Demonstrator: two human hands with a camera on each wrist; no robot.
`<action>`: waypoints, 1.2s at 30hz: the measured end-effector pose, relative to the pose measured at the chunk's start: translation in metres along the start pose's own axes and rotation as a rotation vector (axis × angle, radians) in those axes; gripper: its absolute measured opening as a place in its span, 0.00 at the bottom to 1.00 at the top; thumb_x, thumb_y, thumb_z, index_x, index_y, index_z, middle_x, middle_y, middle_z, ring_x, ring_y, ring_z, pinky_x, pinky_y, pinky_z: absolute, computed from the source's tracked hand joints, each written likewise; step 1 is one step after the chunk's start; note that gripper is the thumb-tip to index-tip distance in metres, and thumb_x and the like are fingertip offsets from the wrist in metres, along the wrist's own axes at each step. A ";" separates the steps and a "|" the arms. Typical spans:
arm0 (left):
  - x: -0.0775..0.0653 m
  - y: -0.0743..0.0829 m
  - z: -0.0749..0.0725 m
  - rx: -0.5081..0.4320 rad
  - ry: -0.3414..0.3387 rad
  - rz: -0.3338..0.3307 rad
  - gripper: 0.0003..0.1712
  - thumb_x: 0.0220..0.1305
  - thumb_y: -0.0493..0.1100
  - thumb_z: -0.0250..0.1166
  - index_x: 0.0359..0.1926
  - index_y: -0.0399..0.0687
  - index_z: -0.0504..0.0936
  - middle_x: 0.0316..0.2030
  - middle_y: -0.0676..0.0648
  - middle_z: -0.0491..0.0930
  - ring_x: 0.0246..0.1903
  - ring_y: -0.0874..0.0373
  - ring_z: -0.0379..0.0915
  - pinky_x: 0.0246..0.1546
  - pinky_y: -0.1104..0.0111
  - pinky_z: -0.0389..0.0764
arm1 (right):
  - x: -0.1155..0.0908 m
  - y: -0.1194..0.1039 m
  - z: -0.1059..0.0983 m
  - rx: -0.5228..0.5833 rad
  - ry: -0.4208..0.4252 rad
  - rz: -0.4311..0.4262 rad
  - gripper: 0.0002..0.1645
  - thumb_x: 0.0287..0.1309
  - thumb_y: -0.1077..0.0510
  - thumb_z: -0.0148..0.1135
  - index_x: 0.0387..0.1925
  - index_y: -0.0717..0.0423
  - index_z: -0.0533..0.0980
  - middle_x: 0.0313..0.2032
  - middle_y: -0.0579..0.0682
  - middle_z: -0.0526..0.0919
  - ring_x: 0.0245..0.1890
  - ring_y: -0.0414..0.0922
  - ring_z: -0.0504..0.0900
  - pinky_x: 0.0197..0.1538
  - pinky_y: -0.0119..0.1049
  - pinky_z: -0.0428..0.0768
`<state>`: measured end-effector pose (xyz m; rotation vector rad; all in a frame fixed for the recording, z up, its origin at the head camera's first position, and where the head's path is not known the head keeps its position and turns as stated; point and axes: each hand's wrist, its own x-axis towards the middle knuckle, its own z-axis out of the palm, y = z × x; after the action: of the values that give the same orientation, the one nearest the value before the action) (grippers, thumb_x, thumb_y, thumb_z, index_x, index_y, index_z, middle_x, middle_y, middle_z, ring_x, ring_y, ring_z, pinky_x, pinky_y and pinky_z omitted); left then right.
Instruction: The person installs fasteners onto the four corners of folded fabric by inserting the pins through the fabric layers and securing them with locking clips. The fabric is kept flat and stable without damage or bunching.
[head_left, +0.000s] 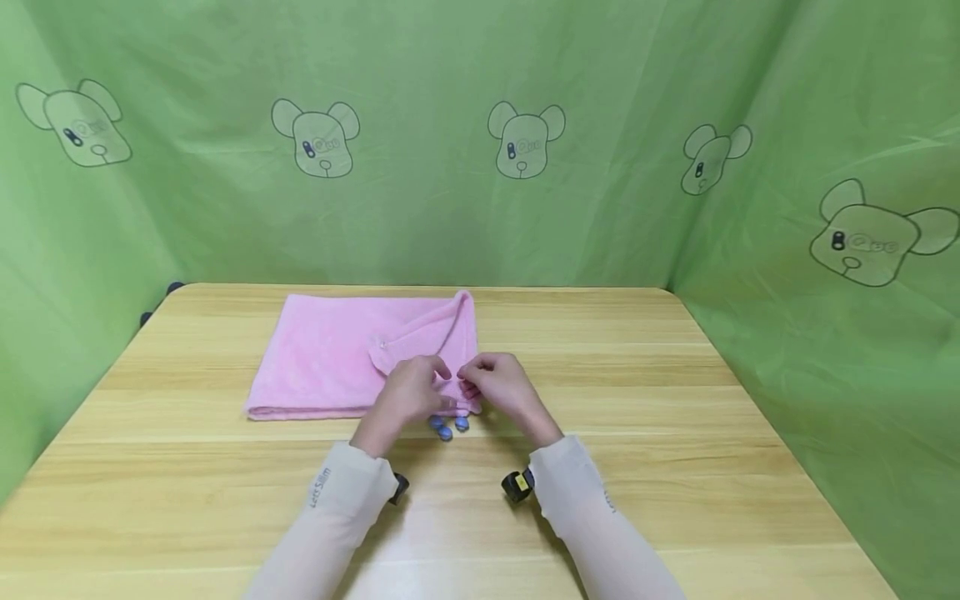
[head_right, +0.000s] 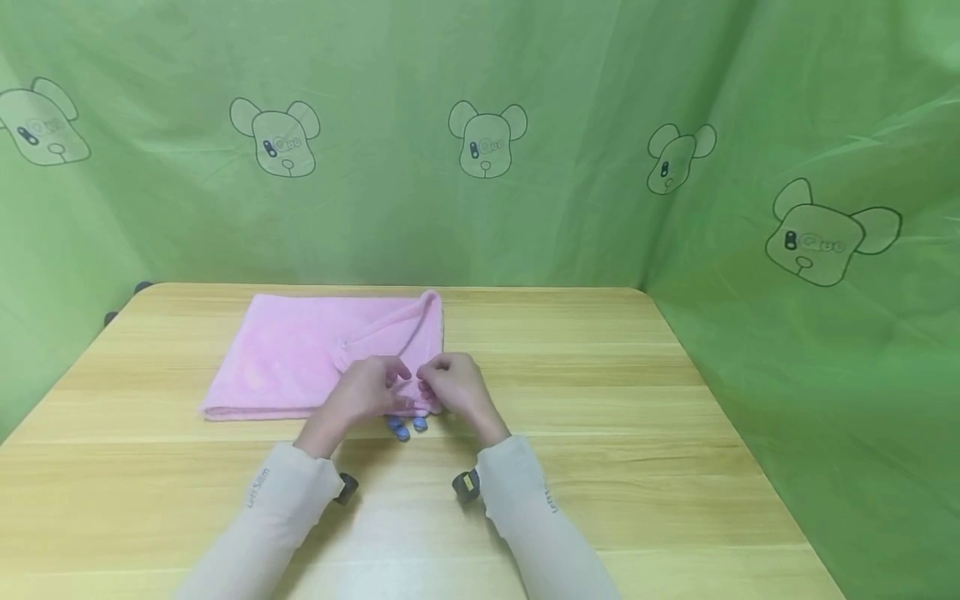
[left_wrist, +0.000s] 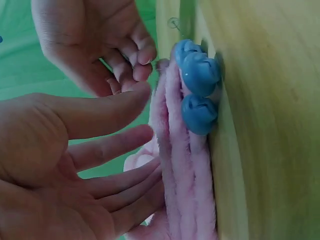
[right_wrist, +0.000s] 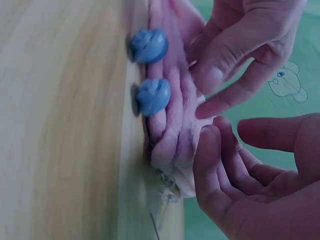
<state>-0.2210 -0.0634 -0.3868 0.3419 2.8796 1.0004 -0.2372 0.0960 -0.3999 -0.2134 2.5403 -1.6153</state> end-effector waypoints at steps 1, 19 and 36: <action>0.000 -0.001 0.001 0.000 -0.019 -0.010 0.21 0.48 0.38 0.76 0.46 0.40 0.82 0.38 0.42 0.82 0.38 0.50 0.74 0.45 0.55 0.76 | 0.000 0.000 0.000 -0.047 0.012 -0.021 0.07 0.61 0.64 0.60 0.32 0.65 0.82 0.25 0.54 0.83 0.25 0.47 0.80 0.31 0.37 0.82; 0.001 -0.010 0.004 0.058 0.036 0.018 0.05 0.48 0.33 0.74 0.27 0.44 0.85 0.24 0.50 0.81 0.30 0.53 0.75 0.37 0.60 0.79 | -0.003 -0.007 -0.001 -0.329 -0.039 0.009 0.19 0.44 0.59 0.75 0.42 0.56 0.83 0.26 0.50 0.80 0.24 0.44 0.75 0.27 0.34 0.72; 0.003 -0.016 0.002 0.007 0.138 -0.024 0.07 0.55 0.30 0.64 0.24 0.44 0.78 0.22 0.48 0.77 0.22 0.54 0.72 0.25 0.63 0.77 | -0.004 -0.005 -0.004 -0.323 -0.030 0.015 0.24 0.43 0.64 0.74 0.47 0.55 0.82 0.29 0.51 0.81 0.25 0.44 0.77 0.27 0.35 0.75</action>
<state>-0.2262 -0.0740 -0.3979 0.2480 3.0016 1.0503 -0.2342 0.0978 -0.3936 -0.2448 2.7578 -1.1782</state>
